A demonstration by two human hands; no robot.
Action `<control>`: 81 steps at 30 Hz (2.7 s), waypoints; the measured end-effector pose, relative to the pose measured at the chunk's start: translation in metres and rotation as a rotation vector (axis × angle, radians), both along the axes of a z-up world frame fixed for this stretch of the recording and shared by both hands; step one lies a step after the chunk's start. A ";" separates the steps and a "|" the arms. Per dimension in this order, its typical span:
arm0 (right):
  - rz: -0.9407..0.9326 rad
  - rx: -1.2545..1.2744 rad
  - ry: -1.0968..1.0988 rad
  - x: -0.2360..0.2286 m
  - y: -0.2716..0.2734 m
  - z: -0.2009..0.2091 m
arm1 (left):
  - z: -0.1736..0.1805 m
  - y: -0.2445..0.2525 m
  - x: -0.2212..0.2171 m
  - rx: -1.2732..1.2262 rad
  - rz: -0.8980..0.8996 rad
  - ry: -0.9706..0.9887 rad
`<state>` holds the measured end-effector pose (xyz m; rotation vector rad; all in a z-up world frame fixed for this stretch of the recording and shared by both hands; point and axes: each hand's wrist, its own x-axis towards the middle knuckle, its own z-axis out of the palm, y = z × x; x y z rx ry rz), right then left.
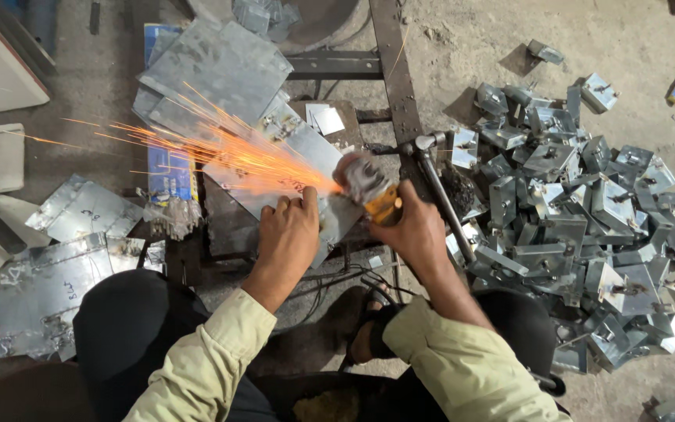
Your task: The person welds small metal brackets onto a rectangular metal plate using a handheld welding tool, then uses a hammer to tap the welded areas. They subsequently use an angle grinder to smooth the welds on the plate, creating sparks.
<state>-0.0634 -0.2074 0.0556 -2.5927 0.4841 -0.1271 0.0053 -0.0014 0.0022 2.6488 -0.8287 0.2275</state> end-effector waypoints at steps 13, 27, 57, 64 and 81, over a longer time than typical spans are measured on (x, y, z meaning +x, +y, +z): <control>-0.062 -0.047 0.051 0.013 -0.013 -0.003 | -0.001 0.000 -0.003 0.034 -0.002 0.001; 0.024 -0.052 0.066 -0.005 -0.015 0.006 | 0.007 -0.001 -0.003 0.061 -0.019 0.031; -0.019 -0.210 0.042 -0.032 0.006 0.017 | 0.032 0.063 0.042 0.032 0.149 0.127; 0.000 -0.134 0.047 -0.032 0.004 0.018 | 0.040 0.088 0.059 -0.024 0.218 0.162; 0.146 -0.123 0.067 -0.033 0.038 0.007 | 0.059 0.136 0.075 -0.409 0.454 -0.143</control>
